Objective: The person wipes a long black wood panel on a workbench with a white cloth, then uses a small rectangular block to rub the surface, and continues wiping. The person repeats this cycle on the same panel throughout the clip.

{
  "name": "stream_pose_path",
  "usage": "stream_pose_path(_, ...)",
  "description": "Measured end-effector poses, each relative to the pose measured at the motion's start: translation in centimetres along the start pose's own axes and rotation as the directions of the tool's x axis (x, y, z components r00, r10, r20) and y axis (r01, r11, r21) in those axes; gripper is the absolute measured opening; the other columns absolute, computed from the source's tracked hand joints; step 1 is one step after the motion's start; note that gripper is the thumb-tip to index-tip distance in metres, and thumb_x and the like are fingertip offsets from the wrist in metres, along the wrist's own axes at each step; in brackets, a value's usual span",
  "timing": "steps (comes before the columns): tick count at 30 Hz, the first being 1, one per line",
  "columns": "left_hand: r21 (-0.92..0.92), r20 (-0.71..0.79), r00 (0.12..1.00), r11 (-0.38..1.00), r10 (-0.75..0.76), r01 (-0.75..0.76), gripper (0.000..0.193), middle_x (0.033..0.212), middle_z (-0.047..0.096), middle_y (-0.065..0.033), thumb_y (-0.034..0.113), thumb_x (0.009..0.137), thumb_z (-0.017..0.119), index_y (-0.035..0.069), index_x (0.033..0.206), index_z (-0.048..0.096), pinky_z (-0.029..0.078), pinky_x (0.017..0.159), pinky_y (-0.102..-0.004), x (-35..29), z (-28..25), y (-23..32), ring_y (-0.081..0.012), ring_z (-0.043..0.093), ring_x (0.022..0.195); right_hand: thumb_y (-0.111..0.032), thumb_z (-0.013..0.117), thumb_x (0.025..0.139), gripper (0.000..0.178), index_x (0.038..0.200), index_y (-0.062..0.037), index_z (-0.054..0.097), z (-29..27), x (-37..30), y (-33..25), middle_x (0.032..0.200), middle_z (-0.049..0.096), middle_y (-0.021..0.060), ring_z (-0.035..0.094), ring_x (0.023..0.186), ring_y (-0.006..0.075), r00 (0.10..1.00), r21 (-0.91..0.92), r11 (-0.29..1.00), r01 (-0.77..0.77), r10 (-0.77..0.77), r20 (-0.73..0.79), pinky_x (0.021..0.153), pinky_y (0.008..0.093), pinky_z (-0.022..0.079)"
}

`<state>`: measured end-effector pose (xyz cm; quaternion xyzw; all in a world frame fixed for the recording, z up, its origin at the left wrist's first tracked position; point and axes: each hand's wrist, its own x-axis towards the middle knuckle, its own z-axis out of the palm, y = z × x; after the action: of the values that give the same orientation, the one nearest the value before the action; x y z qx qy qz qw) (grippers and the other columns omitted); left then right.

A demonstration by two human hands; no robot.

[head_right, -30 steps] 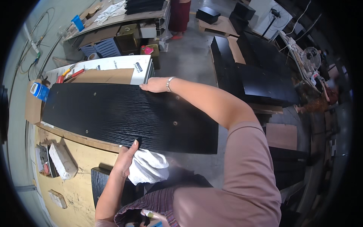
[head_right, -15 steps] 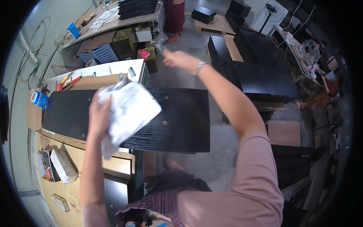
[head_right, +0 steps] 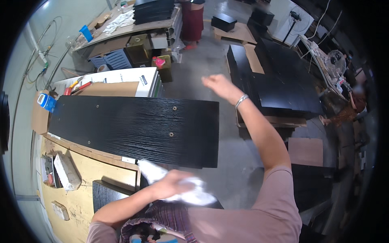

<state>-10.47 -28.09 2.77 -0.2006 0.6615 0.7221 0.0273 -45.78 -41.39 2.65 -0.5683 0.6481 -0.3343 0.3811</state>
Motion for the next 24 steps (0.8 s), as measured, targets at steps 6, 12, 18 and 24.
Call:
stream_pose_path(6, -0.54, -0.538, 0.785, 0.841, -0.308, -0.04, 0.064, 0.12, 0.064, -0.0173, 0.041, 0.1, 0.066, -0.013, 0.13, 0.05, 0.05, 0.098, -0.0343, -8.2, -2.0, -5.1, -0.0219, 0.061, 0.113, -0.052, 0.058, 0.099, 0.061, 0.121, 0.0036, 0.069, 9.2, 3.2, -4.9, 0.117, 0.071, 0.023, 0.068, 0.11, 0.0305, 0.931, -0.276, 0.946, 0.17, -0.063, 0.359, 0.097, 0.039, 0.05)
stream_pose_path(12, -0.382, -0.83, 0.476, 0.918, -0.291, -0.105, 0.093, 0.127, 0.056, -0.0249, 0.061, 0.094, 0.064, -0.018, 0.137, 0.042, 0.046, 0.101, -0.0419, -8.6, -6.4, -6.1, -0.0262, 0.053, 0.121, -0.061, 0.054, 0.097, 0.079, 0.125, 0.012, 0.063, 17.1, 8.9, -10.5, 0.124, 0.066, 0.0303, 0.063, 0.119, 0.0345, 0.863, -0.219, 0.957, 0.189, -0.056, 0.501, 0.104, 0.0381, 0.046)
stream_pose_path(18, -0.468, -0.836, 0.313, 0.883, -0.451, 0.021, 0.1, 0.125, 0.059, -0.032, 0.068, 0.093, 0.06, -0.024, 0.13, 0.047, 0.049, 0.096, -0.0486, -11.4, -11.2, -6.0, -0.0323, 0.058, 0.118, -0.06, 0.053, 0.096, 0.077, 0.12, 0.0115, 0.065, 21.7, 12.5, -8.8, 0.122, 0.067, 0.0296, 0.065, 0.115, 0.034, 0.88, -0.278, 0.939, 0.202, -0.05, 0.472, 0.102, 0.0388, 0.047)
stream_pose_path(24, -0.39, -0.865, 0.32, 0.919, -0.386, 0.055, 0.081, 0.114, 0.067, -0.0301, 0.055, 0.096, 0.064, -0.022, 0.119, 0.058, 0.051, 0.091, -0.0469, -10.8, -11.4, -3.8, -0.0341, 0.065, 0.108, -0.053, 0.051, 0.101, 0.074, 0.106, 0.0205, 0.063, 20.3, 11.7, -8.9, 0.1, 0.072, 0.0288, 0.069, 0.098, 0.0308, 0.914, -0.3, 0.937, 0.178, -0.044, 0.404, 0.093, 0.0394, 0.049)
